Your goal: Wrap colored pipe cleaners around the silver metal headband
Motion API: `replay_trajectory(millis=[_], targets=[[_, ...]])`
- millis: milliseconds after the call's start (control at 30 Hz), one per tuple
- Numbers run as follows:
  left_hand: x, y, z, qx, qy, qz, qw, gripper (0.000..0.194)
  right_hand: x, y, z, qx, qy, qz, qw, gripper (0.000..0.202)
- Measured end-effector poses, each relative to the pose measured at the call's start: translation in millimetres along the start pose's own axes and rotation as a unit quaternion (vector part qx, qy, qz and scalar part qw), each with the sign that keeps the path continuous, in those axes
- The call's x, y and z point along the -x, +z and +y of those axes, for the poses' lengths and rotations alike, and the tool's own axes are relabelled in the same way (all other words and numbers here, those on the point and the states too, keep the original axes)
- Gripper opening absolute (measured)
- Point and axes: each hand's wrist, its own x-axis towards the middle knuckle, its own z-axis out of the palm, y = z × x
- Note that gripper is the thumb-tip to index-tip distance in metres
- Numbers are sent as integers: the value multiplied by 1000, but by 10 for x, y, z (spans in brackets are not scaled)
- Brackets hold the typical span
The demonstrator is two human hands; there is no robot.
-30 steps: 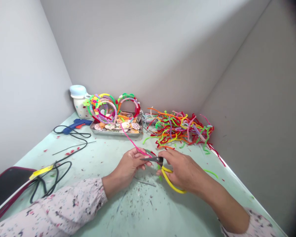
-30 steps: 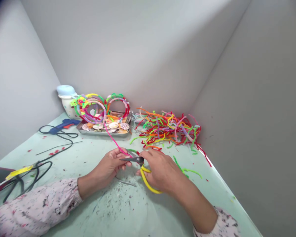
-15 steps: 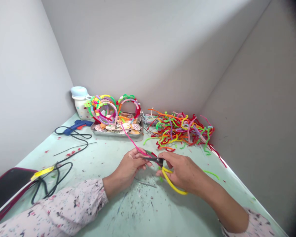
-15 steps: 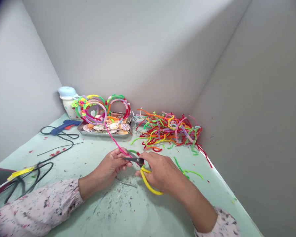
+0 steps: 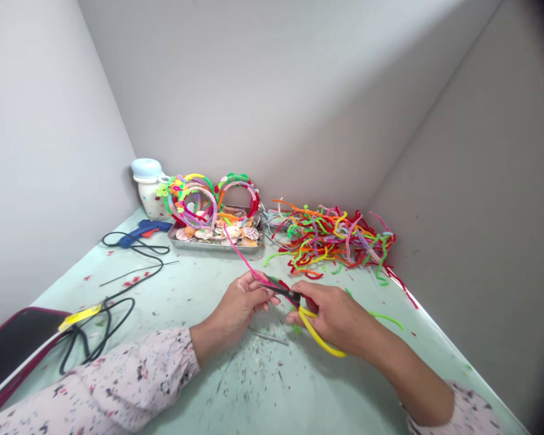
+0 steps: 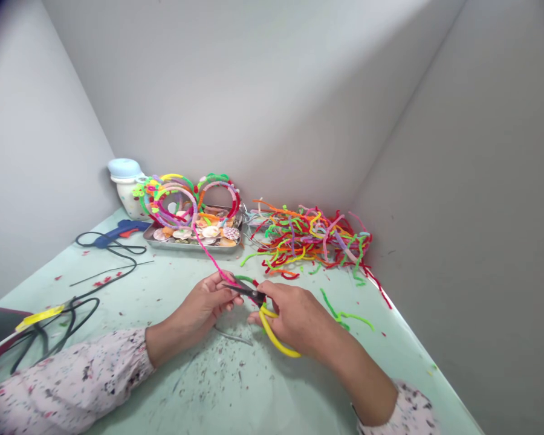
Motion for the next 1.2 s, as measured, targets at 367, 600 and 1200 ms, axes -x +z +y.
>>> replay_trajectory(millis=[367,600,1200], targets=[[20,27,35,4,-16,10,1000,21,-14,30,26,-31,-2,-19,999,29],[2,3,0,5,-2,8,1000,24,10,-23,-27,22,-18,12,1000,29],[9,11,26,2,-13,4,1000,20,-23,8,5,-30,-3,0,1000,26]])
